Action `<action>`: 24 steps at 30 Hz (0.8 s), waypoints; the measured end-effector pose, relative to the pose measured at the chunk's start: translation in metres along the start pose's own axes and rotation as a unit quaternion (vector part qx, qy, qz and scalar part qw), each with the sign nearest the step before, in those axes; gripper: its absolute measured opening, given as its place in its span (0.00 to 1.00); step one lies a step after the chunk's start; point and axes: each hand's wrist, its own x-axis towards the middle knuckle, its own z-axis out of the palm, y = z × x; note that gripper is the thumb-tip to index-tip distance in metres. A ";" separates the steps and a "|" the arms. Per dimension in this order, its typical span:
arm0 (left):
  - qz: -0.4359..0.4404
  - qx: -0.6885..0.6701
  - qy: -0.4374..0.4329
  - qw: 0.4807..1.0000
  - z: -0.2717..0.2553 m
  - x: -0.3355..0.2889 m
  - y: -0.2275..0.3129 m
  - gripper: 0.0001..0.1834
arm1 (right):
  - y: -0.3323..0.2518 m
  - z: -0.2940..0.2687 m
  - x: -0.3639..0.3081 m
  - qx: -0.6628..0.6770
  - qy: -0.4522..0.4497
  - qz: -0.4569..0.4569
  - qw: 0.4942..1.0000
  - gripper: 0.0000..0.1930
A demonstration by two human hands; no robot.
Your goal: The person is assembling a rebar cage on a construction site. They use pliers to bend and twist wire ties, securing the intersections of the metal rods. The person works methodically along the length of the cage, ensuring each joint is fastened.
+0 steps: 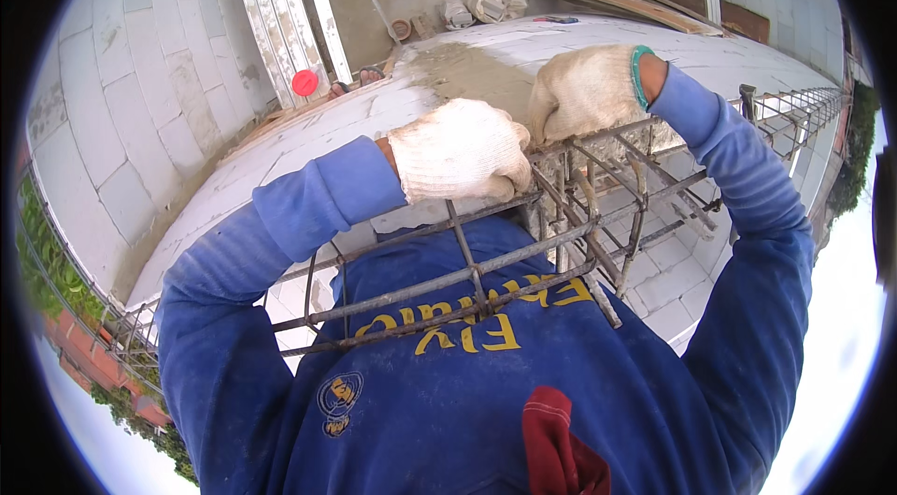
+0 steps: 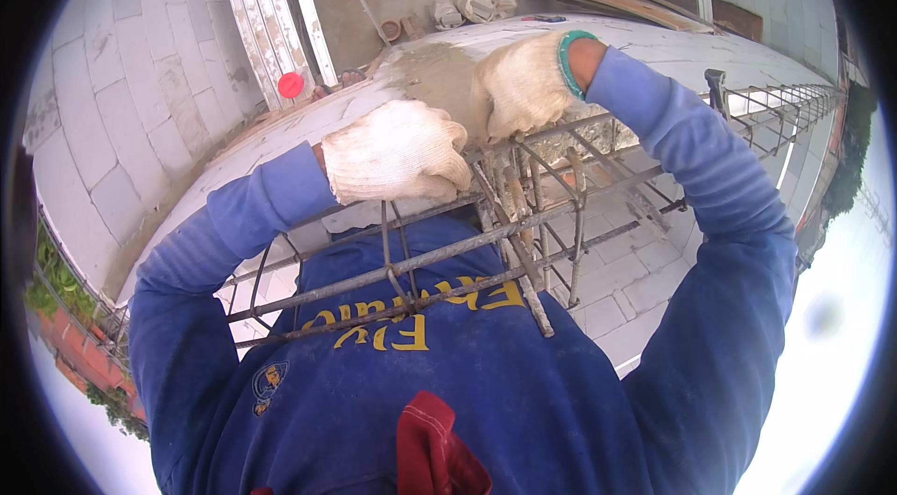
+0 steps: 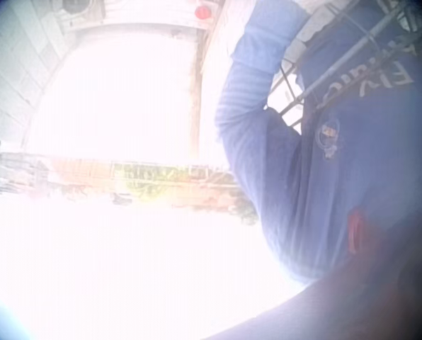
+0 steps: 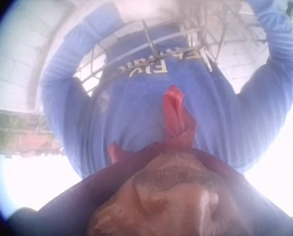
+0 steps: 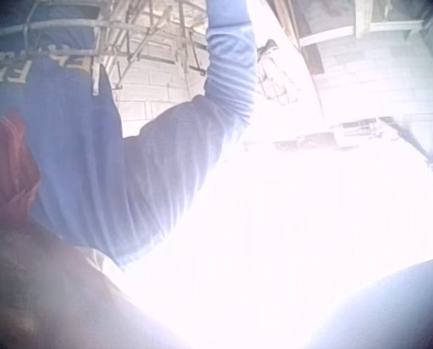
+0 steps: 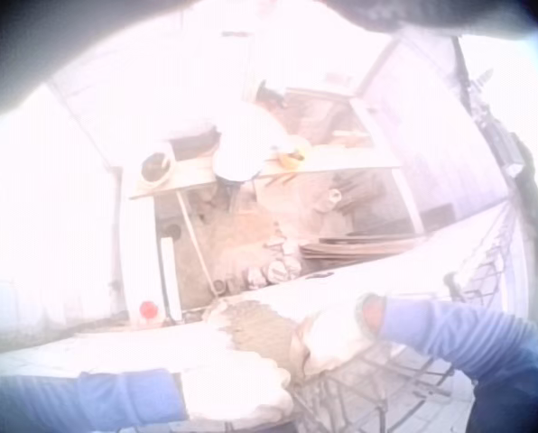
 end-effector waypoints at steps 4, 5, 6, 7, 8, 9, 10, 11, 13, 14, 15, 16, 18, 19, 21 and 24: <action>-0.040 -0.045 0.000 0.998 -0.001 0.000 0.004 0.12 | -0.003 -0.009 -0.004 -0.093 0.018 0.018 0.995 0.19; -0.029 -0.034 0.013 0.999 0.001 0.000 0.004 0.13 | -0.001 -0.007 -0.006 -0.088 0.042 0.000 0.995 0.19; -0.018 -0.024 0.026 0.999 0.005 0.000 0.002 0.13 | 0.003 -0.003 -0.010 -0.082 0.066 -0.018 0.994 0.19; -0.008 -0.013 0.039 0.999 0.007 0.000 0.001 0.14 | 0.003 -0.002 -0.013 -0.075 0.090 -0.036 0.992 0.19; -0.009 -0.016 0.039 0.999 0.007 -0.001 0.000 0.13 | 0.001 -0.002 -0.017 -0.076 0.090 -0.029 0.993 0.18; -0.011 -0.020 0.039 0.999 0.006 -0.002 -0.001 0.13 | -0.004 -0.003 -0.023 -0.076 0.091 -0.021 0.993 0.17; -0.012 -0.022 0.039 0.999 0.006 -0.004 -0.001 0.13 | -0.008 -0.005 -0.025 -0.077 0.091 -0.013 0.993 0.16; -0.012 -0.012 0.034 0.999 0.005 -0.005 -0.001 0.13 | -0.009 -0.005 -0.024 -0.089 0.095 -0.010 0.991 0.16; -0.008 0.010 0.024 1.000 0.002 -0.004 0.000 0.12 | -0.008 -0.001 -0.019 -0.111 0.104 -0.002 0.988 0.15; -0.022 0.019 0.009 1.000 0.001 -0.003 0.002 0.12 | -0.007 0.003 -0.018 -0.139 0.116 0.008 0.983 0.15; -0.035 0.029 -0.005 0.999 -0.001 -0.001 0.004 0.12 | -0.007 0.010 -0.017 -0.167 0.128 0.017 0.977 0.14; -0.051 0.038 -0.020 0.998 -0.001 0.000 0.006 0.12 | -0.007 0.015 -0.015 -0.195 0.139 0.025 0.971 0.14; 0.011 0.094 0.033 0.995 0.002 0.000 0.007 0.12 | -0.011 0.019 -0.012 -0.218 0.214 -0.014 0.952 0.13; -0.001 0.094 0.038 0.995 0.002 0.002 0.013 0.12 | -0.013 0.020 -0.010 -0.227 0.251 -0.034 0.940 0.13; -0.068 0.066 0.026 0.995 0.002 0.010 0.025 0.12 | -0.014 0.018 -0.006 -0.252 0.220 -0.035 0.942 0.12; -0.066 0.084 0.035 0.994 0.008 0.008 0.022 0.10 | -0.022 0.009 -0.002 -0.263 0.169 0.014 0.950 0.11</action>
